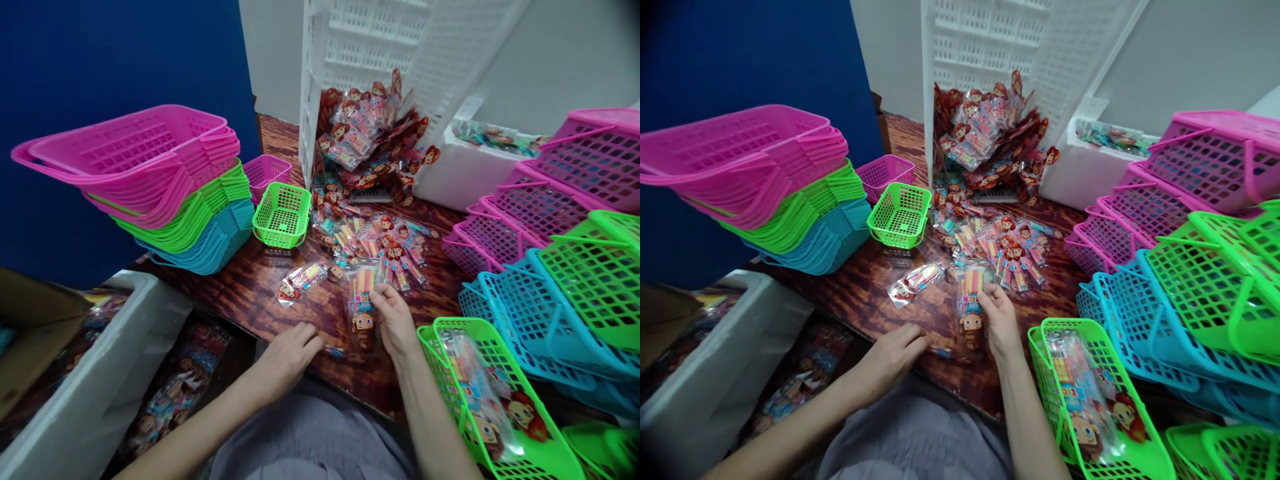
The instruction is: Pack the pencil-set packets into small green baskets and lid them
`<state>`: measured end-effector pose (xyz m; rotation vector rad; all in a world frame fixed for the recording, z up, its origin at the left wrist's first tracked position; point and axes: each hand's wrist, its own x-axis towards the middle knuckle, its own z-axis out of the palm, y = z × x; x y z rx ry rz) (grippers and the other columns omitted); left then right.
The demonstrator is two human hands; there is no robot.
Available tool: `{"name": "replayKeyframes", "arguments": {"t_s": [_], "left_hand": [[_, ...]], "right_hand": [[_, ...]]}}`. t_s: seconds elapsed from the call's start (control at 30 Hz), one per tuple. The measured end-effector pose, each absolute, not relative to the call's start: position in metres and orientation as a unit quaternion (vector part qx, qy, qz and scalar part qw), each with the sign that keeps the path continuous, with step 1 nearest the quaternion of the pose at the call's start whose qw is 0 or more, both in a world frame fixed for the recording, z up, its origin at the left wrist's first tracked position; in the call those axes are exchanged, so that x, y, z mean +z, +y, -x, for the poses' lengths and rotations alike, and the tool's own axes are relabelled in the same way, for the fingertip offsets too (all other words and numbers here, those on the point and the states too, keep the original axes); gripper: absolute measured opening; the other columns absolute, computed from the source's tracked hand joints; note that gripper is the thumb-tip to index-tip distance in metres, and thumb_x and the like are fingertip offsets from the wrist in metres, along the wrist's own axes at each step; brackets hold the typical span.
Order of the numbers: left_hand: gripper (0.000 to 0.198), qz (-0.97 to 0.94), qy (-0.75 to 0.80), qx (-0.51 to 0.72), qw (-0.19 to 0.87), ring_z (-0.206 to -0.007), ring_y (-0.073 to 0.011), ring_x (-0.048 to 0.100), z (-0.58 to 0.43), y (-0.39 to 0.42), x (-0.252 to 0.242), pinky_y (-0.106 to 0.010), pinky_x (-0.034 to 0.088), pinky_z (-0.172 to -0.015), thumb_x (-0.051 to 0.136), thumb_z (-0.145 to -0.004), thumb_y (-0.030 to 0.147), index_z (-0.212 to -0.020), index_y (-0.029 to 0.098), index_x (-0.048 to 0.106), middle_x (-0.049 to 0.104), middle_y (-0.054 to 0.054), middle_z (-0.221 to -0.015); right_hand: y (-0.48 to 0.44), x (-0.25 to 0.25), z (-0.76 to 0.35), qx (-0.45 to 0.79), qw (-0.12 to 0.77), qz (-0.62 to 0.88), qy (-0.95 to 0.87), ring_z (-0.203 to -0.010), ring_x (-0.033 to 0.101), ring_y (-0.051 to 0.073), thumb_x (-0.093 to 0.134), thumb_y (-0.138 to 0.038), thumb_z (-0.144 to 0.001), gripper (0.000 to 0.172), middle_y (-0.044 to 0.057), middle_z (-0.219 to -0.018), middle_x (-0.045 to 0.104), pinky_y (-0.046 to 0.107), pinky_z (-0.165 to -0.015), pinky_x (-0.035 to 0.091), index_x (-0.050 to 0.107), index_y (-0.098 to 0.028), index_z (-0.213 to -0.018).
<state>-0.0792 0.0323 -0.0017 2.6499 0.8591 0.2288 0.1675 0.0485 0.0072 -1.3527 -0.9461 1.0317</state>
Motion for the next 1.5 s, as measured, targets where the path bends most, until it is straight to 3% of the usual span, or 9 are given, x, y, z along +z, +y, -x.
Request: {"name": "replayKeyframes", "arguments": {"t_s": [0.17, 0.27, 0.37, 0.47, 0.6, 0.8, 1.1, 1.3, 1.5], "left_hand": [[0.023, -0.920, 0.338, 0.169, 0.108, -0.115, -0.0258, 0.053, 0.078, 0.032, -0.017, -0.038, 0.048, -0.094, 0.038, -0.099, 0.012, -0.109, 0.016, 0.058, 0.057, -0.013, -0.120], [0.049, -0.915, 0.351, 0.193, 0.055, -0.143, -0.0339, 0.030, 0.079, 0.034, -0.016, -0.056, 0.024, -0.116, 0.042, -0.092, 0.007, -0.139, 0.018, 0.044, 0.039, -0.016, -0.150], [0.070, -0.934, 0.323, 0.134, 0.067, -0.125, -0.0275, 0.049, 0.079, 0.038, -0.010, -0.059, 0.012, -0.120, 0.042, -0.089, 0.006, -0.155, 0.017, 0.021, 0.056, -0.013, -0.133], [0.053, -0.944, 0.313, 0.075, 0.079, -0.098, -0.0245, 0.058, 0.077, 0.044, -0.006, -0.054, 0.020, -0.119, 0.046, -0.090, 0.009, -0.143, 0.012, 0.041, 0.065, -0.008, -0.102], [0.013, -0.943, 0.320, 0.023, 0.086, -0.096, -0.0263, 0.057, 0.073, 0.047, 0.000, -0.051, 0.039, -0.106, 0.050, -0.093, 0.015, -0.100, 0.019, 0.061, 0.062, -0.008, -0.096], [0.036, -0.929, 0.338, -0.046, 0.145, -0.106, -0.0252, 0.055, 0.093, 0.039, 0.007, -0.036, 0.051, -0.086, 0.046, -0.089, 0.003, -0.119, 0.022, 0.055, 0.059, -0.008, -0.118], [0.036, -0.918, 0.345, -0.048, 0.188, -0.102, -0.0251, 0.057, 0.097, 0.044, 0.015, -0.038, 0.051, -0.086, 0.044, -0.089, 0.002, -0.119, 0.020, 0.054, 0.062, -0.008, -0.113], [0.032, -0.907, 0.380, -0.027, 0.178, -0.104, -0.0261, 0.056, 0.088, 0.044, 0.022, -0.038, 0.051, -0.085, 0.047, -0.089, 0.005, -0.117, 0.020, 0.053, 0.062, -0.009, -0.113], [0.032, -0.906, 0.377, 0.033, 0.187, -0.105, -0.0264, 0.056, 0.092, 0.034, 0.004, -0.041, 0.052, -0.089, 0.047, -0.090, 0.009, -0.121, 0.019, 0.052, 0.058, -0.010, -0.115]], "right_hand": [[0.034, 0.006, -0.130, 0.223, 0.288, 0.629, -0.686, -0.100, 0.065, 0.025, 0.046, -0.015, -0.089, 0.050, 0.011, -0.109, 0.069, 0.041, -0.092, 0.050, 0.053, -0.023, -0.138], [0.015, 0.007, -0.114, 0.249, 0.208, 0.604, -0.728, -0.101, 0.066, 0.026, 0.044, -0.008, -0.087, 0.060, 0.014, -0.112, 0.070, 0.038, -0.089, 0.050, 0.046, -0.019, -0.145], [0.022, 0.019, -0.121, 0.373, 0.180, 0.528, -0.742, -0.092, 0.067, 0.023, 0.050, -0.013, -0.087, 0.034, 0.007, -0.100, 0.074, 0.031, -0.080, 0.051, 0.068, -0.020, -0.115], [0.061, 0.032, -0.131, 0.428, 0.133, 0.484, -0.752, -0.070, 0.063, 0.018, 0.049, -0.027, -0.094, 0.027, -0.002, -0.072, 0.070, 0.024, -0.062, 0.046, 0.071, -0.020, -0.079], [0.121, 0.031, -0.100, 0.244, 0.139, 0.624, -0.729, -0.092, 0.063, 0.021, 0.046, -0.029, -0.099, 0.025, 0.006, -0.096, 0.072, 0.031, -0.079, 0.046, 0.069, -0.021, -0.106], [0.126, 0.009, -0.058, 0.193, 0.109, 0.589, -0.777, -0.120, 0.049, 0.029, 0.066, -0.037, -0.091, 0.019, 0.013, -0.125, 0.060, 0.042, -0.095, 0.039, 0.070, -0.021, -0.101], [0.087, -0.007, -0.117, 0.167, 0.109, 0.663, -0.722, -0.115, 0.048, 0.027, 0.059, -0.015, -0.088, 0.033, 0.014, -0.123, 0.057, 0.037, -0.091, 0.038, 0.056, -0.017, -0.121], [0.071, -0.005, -0.131, 0.220, 0.088, 0.678, -0.696, -0.078, 0.057, 0.017, 0.067, -0.015, -0.078, 0.011, 0.001, -0.086, 0.062, 0.026, -0.068, 0.036, 0.062, -0.020, -0.086], [0.040, 0.021, -0.123, 0.346, 0.185, 0.596, -0.701, -0.091, 0.065, 0.019, 0.056, -0.024, -0.093, 0.017, 0.003, -0.099, 0.071, 0.028, -0.082, 0.044, 0.073, -0.024, -0.095]]}}
